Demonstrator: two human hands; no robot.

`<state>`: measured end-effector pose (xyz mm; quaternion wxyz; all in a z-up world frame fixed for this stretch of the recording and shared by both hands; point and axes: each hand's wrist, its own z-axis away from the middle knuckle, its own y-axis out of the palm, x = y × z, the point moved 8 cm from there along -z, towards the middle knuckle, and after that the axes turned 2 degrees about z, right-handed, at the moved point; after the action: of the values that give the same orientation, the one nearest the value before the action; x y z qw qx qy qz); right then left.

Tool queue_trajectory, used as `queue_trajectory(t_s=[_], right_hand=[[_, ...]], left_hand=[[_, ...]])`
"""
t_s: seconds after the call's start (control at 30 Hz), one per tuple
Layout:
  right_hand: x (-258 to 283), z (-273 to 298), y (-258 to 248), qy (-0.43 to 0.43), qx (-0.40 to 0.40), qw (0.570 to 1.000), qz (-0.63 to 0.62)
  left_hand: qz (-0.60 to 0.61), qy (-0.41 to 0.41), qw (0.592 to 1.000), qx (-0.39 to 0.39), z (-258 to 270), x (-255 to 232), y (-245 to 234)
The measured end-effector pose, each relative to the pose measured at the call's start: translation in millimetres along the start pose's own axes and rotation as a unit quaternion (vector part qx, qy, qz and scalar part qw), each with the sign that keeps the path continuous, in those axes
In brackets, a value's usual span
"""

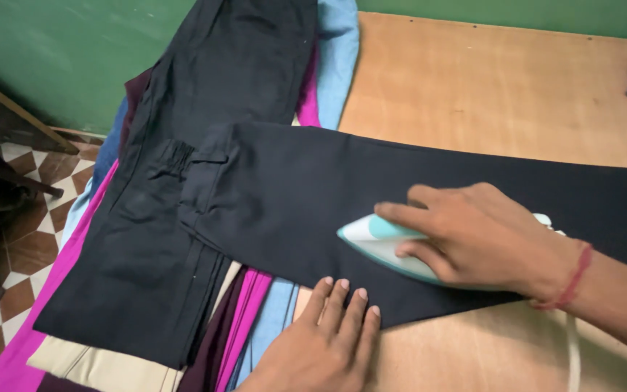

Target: The person irons a pair of black trousers laid flat on a wooden table. They smooth the fabric with one hand while moving the iron with the other, then fold the trousers in half and press the fold with the iron.

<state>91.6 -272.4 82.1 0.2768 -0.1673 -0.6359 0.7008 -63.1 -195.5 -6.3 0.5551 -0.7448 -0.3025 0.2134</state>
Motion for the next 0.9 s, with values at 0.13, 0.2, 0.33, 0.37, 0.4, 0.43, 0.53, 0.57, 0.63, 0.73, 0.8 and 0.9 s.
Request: queue_trajectory(t_s=[0.13,0.2,0.33,0.37,0.4,0.43,0.53,0.57,0.63,0.73,0.8,0.9], right_hand=[[-1,-22,-2,0.085,-0.050,0.995,0.006],[-6,-30,-4,0.117,-0.075,0.990,0.017],[-22,-47,-5,0.164,-0.098,0.979,0.069],[-28,-49,-5,0.181,-0.091,0.976,0.085],[-30,-51,-5,0.184,-0.098,0.975,0.082],[-33,-53,-5,0.186,-0.104,0.974,0.079],[-38,-54,1,0.181,-0.085,0.977,0.078],[-40,-53,3,0.179,-0.073,0.978,0.079],[-35,-49,2,0.076,-0.090,0.992,0.041],[-38,-31,2,0.017,-0.054,0.998,-0.021],[-41,-27,8,0.066,-0.003,0.997,-0.045],[-38,-20,8,0.152,0.049,0.986,-0.051]], left_hand=[[0.034,-0.012,0.999,0.000,1,0,2],[0.036,-0.014,0.999,0.000,0,0,0],[0.030,-0.016,0.999,0.000,-1,0,-5],[0.032,-0.015,0.999,-0.002,-2,0,-7],[0.033,-0.014,0.999,-0.004,-2,0,-9],[0.034,-0.013,0.999,-0.007,-3,1,-10],[0.015,0.007,1.000,-0.011,-4,1,-14],[0.010,0.015,1.000,-0.017,-4,1,-17],[0.002,0.030,0.999,-0.028,-3,-1,-20],[-0.004,0.057,0.997,-0.056,-2,-11,-19],[0.007,0.057,0.996,-0.067,1,-16,-19],[0.010,0.059,0.996,-0.063,4,-18,-16]])
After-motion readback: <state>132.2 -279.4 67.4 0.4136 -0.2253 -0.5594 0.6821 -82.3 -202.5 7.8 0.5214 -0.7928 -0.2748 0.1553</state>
